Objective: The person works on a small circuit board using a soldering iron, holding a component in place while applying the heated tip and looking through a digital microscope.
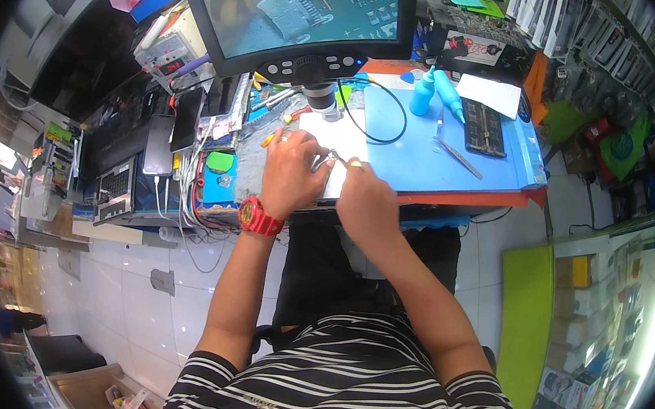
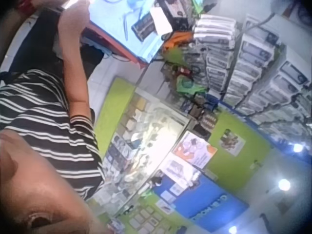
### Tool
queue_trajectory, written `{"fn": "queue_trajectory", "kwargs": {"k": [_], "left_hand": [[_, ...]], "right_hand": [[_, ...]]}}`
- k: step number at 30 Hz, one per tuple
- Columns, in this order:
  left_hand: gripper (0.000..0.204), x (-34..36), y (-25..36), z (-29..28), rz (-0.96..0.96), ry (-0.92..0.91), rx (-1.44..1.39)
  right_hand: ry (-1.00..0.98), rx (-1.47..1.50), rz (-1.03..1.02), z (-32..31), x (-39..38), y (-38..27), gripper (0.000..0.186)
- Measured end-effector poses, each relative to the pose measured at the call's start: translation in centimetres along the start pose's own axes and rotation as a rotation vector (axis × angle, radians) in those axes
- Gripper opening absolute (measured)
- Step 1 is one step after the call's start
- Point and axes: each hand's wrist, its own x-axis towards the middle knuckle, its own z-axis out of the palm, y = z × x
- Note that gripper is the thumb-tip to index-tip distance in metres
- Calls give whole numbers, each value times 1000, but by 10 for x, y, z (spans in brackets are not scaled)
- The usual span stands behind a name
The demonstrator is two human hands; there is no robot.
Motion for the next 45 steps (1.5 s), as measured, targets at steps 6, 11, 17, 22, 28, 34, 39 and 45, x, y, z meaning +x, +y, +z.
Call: {"fn": "queue_trajectory", "kwargs": {"k": [6,11,17,22,28,34,39,45], "left_hand": [[18,-2,3,-2,-12,-17,-18],[18,1,1,-1,3,-13,4],[18,-2,-3,2,3,10,0],[17,3,-1,-4,-9,-14,9],[17,1,0,-3,-13,-8,-8],[18,3,2,-3,4,-4,-6],[18,0,3,-4,1,-13,5],[18,0,3,-1,9,2,12]], "right_hand": [[-68,-58,-65,-5,-4,-6,10],[-74,-96,-56,9,5,-2,20],[-6,4,-11,-13,2,3,17],[-88,-15,-34,-2,2,-8,13],[-52,-7,-43,5,2,0,12],[-66,-37,-54,-1,2,-2,12],[-28,-11,-25,-16,1,10,13],[-29,-26,-83,4,-6,4,13]]}}
